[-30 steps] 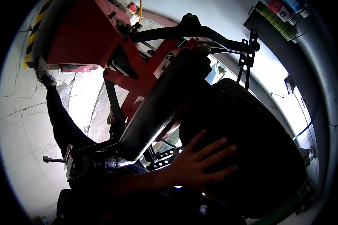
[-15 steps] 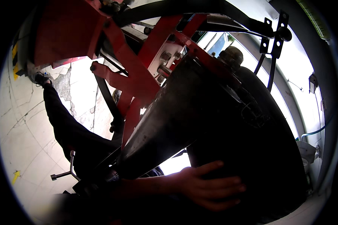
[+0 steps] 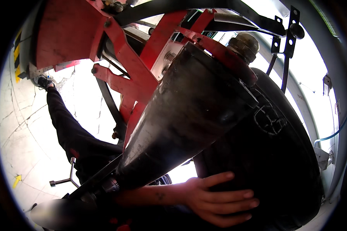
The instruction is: The person works on a car tire mounted on a tire changer. They insert a small metal piece into the tire bead, then use a pneumatic drill to grind or cut the tire bead area. The person continues to work on the tire with the drill, focusing on the bead area.
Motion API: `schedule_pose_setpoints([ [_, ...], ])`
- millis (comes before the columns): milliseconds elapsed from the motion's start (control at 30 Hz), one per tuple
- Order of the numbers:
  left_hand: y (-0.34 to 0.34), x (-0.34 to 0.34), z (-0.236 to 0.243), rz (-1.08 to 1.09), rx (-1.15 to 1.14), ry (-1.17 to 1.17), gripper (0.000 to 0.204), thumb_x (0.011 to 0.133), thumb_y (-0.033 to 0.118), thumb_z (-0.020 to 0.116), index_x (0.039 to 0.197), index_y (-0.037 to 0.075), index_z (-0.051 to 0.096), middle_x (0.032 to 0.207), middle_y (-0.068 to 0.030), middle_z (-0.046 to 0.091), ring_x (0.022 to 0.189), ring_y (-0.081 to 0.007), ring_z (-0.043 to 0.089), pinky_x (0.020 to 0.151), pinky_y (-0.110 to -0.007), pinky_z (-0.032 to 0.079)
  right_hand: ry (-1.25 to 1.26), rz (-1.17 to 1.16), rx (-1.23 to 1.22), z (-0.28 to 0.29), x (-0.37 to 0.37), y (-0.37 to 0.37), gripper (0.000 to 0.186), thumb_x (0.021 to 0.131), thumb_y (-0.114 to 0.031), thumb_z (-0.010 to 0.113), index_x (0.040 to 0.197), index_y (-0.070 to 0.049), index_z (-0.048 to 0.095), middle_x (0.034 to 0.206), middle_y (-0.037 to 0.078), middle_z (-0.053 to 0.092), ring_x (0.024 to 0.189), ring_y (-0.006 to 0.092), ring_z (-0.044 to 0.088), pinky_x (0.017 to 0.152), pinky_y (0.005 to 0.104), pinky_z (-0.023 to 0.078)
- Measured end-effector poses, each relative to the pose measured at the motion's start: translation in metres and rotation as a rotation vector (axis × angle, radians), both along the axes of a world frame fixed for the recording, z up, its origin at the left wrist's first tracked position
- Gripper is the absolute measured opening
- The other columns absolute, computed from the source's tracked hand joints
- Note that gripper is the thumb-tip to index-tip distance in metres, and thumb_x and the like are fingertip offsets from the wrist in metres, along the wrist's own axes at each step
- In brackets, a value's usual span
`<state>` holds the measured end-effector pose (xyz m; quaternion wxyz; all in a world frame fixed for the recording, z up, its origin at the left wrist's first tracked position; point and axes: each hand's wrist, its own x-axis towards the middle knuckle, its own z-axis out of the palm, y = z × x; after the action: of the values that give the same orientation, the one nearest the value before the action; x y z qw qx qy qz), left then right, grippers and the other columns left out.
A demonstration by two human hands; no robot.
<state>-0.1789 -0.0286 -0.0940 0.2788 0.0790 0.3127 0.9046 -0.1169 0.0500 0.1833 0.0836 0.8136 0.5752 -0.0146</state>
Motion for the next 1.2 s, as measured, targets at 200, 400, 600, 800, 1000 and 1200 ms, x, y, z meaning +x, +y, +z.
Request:
schedule_pose_setpoints([
  [200,0.0,0.002,-0.001,0.05,-0.05,-0.074,0.027,0.085,0.017,0.058,0.112,0.022,0.055,0.128,-0.0034,0.052,0.12,-0.019,0.05,0.103,-0.053,0.031,-0.007,0.006,-0.024,-0.001,-0.002,0.005,0.038,0.075,-0.003,0.064,0.112,0.002,0.053,0.093,0.01,0.062,0.078,0.0177,0.061,0.076,0.0308,0.051],
  [400,0.007,0.006,0.008,0.112,-0.089,0.038,0.033,0.091,0.039,0.048,0.112,0.014,0.053,0.13,-0.0102,0.051,0.123,-0.0245,0.047,0.102,-0.054,0.034,0.025,0.079,-0.056,-0.011,-0.005,0.025,0.039,0.075,-0.003,0.064,0.112,0.002,0.053,0.093,0.011,0.062,0.078,0.0178,0.061,0.076,0.0309,0.051],
  [600,-0.001,-0.006,-0.005,0.046,-0.013,0.124,0.067,0.078,0.073,0.04,0.112,0.016,0.055,0.124,-0.015,0.054,0.117,-0.0299,0.052,0.1,-0.057,0.034,0.173,0.254,-0.129,-0.025,0.021,0.049,0.04,0.075,-0.003,0.064,0.113,0.002,0.053,0.094,0.011,0.062,0.079,0.0179,0.062,0.076,0.031,0.051],
  [800,0.003,-0.007,-0.004,0.188,-0.072,0.279,0.096,0.074,0.079,0.036,0.125,-0.001,0.048,0.131,-0.0294,0.042,0.122,-0.0424,0.043,0.1,-0.053,0.03,0.424,0.404,-0.216,-0.046,0.058,0.067,0.04,0.075,-0.003,0.064,0.114,0.002,0.052,0.095,0.011,0.062,0.079,0.018,0.062,0.076,0.0311,0.051],
  [1000,0.012,-0.015,-0.006,-0.181,0.158,-0.231,0.064,0.094,0.053,0.033,0.129,0.001,0.041,0.127,-0.0143,0.047,0.118,-0.0251,0.045,0.1,-0.036,0.033,0.614,0.586,-0.403,-0.073,0.082,0.088,0.041,0.075,-0.004,0.064,0.114,0.002,0.052,0.095,0.011,0.062,0.079,0.0181,0.062,0.076,0.0312,0.051],
  [1200,0.015,-0.136,0.124,-0.32,0.173,0.336,0.068,0.095,0.053,0.027,0.135,-0.001,0.035,0.129,-0.0158,0.049,0.119,-0.0264,0.048,0.101,-0.036,0.037,0.797,0.889,-0.817,-0.074,0.089,0.112,0.049,0.076,-0.003,0.063,0.122,0.0,0.047,0.098,0.012,0.062,0.079,0.0178,0.062,0.074,0.0309,0.052],
])
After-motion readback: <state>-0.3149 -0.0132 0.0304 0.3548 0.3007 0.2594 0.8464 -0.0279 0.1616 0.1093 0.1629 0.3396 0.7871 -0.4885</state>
